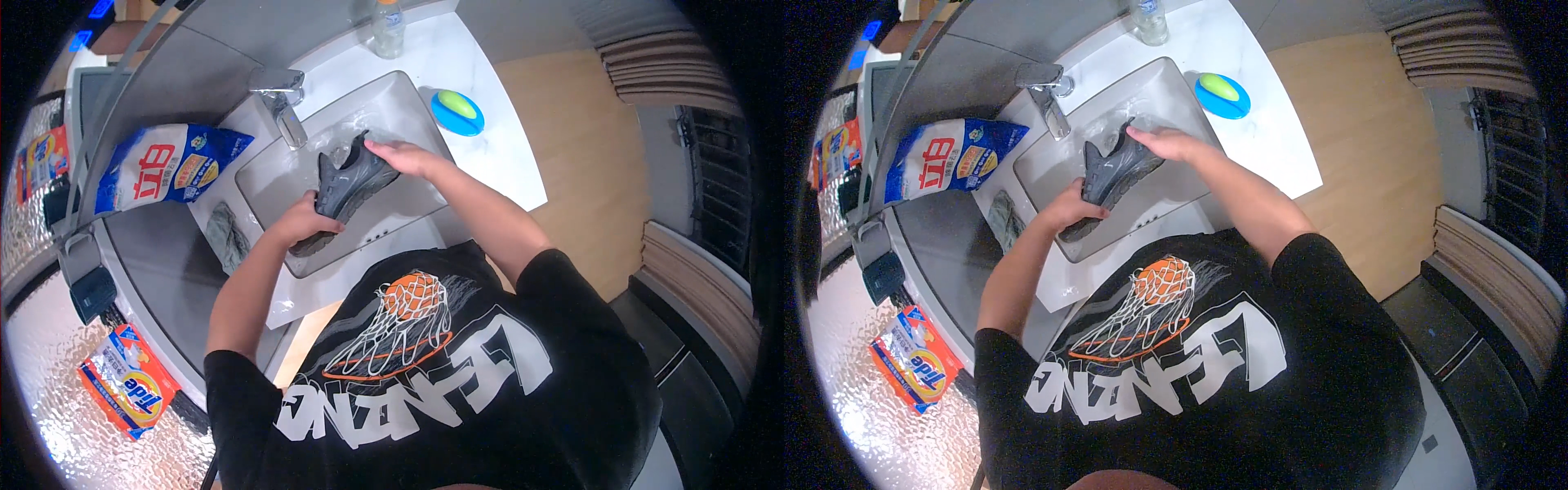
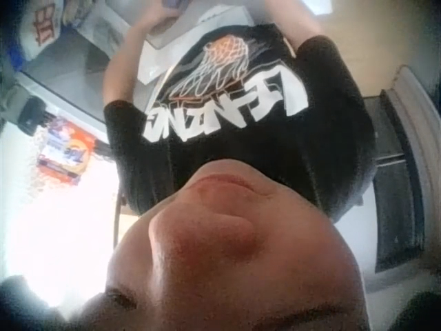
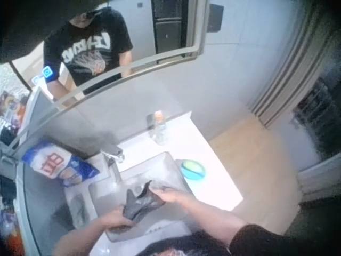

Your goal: The person washes a shoe by hand in a bathroom sink, scrubbing the outer surface and rinsing it under running water.

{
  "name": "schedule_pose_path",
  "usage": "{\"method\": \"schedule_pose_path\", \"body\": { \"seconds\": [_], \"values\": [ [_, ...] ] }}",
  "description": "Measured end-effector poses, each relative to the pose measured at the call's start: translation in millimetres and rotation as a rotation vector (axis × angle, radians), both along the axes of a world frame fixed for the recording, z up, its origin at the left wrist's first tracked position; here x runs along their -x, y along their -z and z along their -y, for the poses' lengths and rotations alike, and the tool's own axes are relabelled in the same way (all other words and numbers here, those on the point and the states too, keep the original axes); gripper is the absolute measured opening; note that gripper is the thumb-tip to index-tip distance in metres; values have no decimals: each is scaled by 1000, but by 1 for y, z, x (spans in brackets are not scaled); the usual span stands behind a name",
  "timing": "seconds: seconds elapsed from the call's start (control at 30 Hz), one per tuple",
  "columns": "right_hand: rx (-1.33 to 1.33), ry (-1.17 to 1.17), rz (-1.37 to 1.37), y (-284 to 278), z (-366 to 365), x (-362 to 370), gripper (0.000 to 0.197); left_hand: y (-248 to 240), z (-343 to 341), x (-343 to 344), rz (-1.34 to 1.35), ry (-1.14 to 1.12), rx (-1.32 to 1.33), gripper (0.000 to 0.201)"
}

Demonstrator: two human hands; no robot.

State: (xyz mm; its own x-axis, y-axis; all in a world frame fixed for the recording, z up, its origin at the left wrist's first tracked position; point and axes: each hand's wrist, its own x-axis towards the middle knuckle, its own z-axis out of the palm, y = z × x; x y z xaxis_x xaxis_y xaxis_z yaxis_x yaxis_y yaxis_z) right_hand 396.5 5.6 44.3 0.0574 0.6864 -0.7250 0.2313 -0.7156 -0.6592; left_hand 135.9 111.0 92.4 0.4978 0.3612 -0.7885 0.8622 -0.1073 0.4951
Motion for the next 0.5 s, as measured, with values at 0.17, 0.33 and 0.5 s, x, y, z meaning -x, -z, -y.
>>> {"method": "schedule_pose_path", "body": {
  "seconds": [0.17, 0.33, 0.5],
  "values": [
    [-27, -32, -105, 36, 11, 15, 97, -23, -27, -10, -143, -107, 508, 76],
    [36, 17, -49, 27, 25, 13, 95, -60, -37, -34, -251, -326, 999, 78],
    [239, -40, -116, -2, 23, 12, 96, -62, -45, -25, -179, -463, 1258, 80]
  ]
}}
